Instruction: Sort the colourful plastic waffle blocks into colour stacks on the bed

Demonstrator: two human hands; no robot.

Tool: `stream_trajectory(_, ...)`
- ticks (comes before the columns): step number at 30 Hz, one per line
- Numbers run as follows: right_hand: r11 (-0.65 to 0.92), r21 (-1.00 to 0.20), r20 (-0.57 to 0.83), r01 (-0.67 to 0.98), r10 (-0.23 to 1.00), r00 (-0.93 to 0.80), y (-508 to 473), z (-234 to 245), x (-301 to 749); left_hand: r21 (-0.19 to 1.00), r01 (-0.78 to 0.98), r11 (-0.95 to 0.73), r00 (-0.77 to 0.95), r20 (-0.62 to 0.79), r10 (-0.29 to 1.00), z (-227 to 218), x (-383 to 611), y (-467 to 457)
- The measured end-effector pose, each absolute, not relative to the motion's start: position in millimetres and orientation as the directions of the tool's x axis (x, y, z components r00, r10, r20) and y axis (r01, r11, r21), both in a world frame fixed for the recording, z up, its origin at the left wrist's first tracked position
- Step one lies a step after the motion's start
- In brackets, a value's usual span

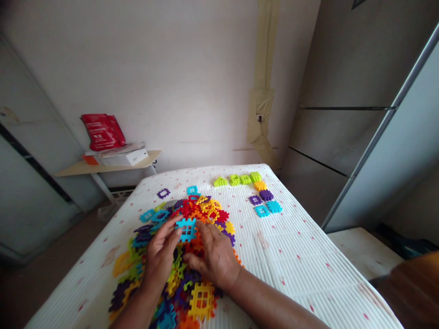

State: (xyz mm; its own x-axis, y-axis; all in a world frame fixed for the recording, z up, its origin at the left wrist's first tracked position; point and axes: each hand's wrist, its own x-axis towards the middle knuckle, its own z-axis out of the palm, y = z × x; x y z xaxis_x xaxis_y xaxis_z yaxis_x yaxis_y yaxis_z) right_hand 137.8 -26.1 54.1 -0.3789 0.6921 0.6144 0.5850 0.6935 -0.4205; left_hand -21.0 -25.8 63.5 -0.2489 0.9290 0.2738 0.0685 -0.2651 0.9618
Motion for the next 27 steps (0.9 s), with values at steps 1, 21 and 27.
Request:
stream_trajectory(1, 0.702, -0.411, 0.626, 0.582, 0.681, -0.380, -26.3, 53.4, 137.8, 0.960, 0.096, -0.264, -0.250, 0.280, 0.927, 63.0, -21.1, -25.4)
stream_trajectory(21, 0.700, -0.309, 0.714, 0.644, 0.618, -0.330, -20.5, 49.0, 140.5, 0.937, 0.119, -0.329, -0.250, 0.349, 0.903, 57.6, -8.4, -25.0)
stream_trajectory(27, 0.702, -0.311, 0.726, 0.641, 0.610, -0.316, -13.4, 47.8, 144.8, 0.963, 0.037, -0.267, -0.249, 0.268, 0.931, 55.2, -4.7, -25.5)
